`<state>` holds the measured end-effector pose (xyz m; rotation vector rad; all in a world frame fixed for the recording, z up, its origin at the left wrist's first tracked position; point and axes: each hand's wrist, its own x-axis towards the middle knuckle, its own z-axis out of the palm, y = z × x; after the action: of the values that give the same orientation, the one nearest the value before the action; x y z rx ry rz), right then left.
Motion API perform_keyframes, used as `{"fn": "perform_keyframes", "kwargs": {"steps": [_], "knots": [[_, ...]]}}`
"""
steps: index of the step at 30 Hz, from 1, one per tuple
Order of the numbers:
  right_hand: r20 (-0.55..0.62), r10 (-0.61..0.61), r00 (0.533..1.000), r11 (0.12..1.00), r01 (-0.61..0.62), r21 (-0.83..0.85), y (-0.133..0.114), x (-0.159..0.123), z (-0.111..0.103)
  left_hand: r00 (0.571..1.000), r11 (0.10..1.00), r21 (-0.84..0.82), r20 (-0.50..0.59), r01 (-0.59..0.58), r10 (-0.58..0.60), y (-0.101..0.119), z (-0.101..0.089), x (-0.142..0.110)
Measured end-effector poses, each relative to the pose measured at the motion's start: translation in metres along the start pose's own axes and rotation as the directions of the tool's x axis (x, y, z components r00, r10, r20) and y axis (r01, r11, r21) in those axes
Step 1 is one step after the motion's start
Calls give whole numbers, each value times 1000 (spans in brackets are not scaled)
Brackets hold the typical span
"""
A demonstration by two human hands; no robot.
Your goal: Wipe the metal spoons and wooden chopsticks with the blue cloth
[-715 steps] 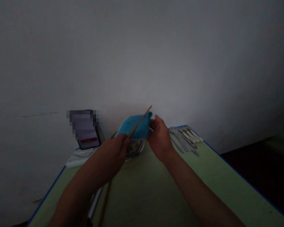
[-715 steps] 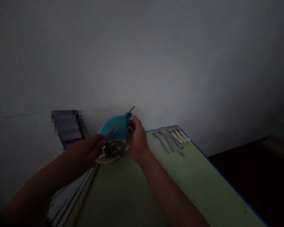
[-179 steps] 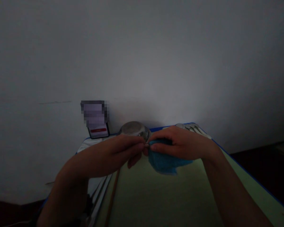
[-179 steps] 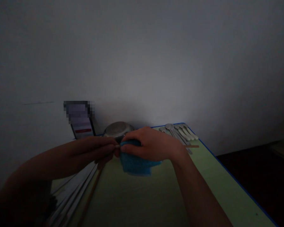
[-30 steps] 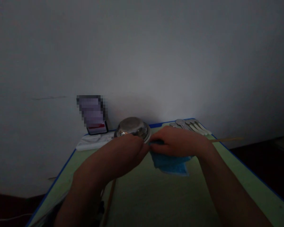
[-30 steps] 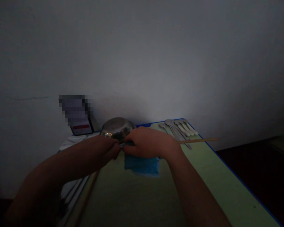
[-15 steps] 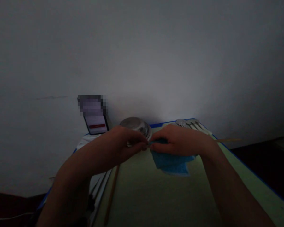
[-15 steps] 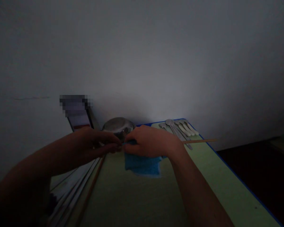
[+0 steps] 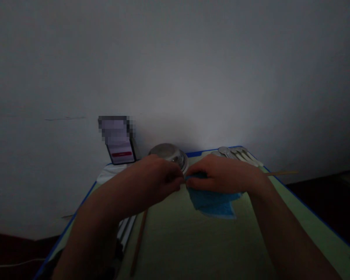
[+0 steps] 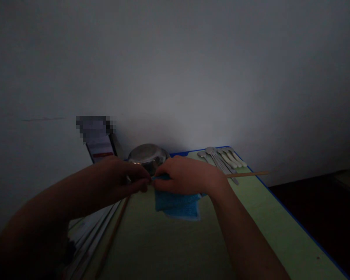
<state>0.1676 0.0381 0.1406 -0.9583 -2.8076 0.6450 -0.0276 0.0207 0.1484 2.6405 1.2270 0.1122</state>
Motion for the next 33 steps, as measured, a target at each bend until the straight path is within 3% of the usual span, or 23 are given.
{"fn": "perform_keyframes", "kwargs": {"steps": [5, 13, 22, 33], "knots": [[1, -3, 1000, 1000, 3, 7, 0, -1, -1, 1000, 1000, 1, -9, 2, -2, 2, 1, 2], [27, -2, 1000, 1000, 2, 6, -3, -1, -2, 999, 981, -195, 48, 10, -1, -4, 0, 0], [32, -14, 999, 1000, 15, -21, -2, 1, 0, 998, 999, -46, 57, 8, -6, 1, -1, 2], [9, -3, 1000, 1000, 3, -1, 1, -1, -2, 1000, 995, 101, -14, 6, -5, 9, 1, 1]]}}
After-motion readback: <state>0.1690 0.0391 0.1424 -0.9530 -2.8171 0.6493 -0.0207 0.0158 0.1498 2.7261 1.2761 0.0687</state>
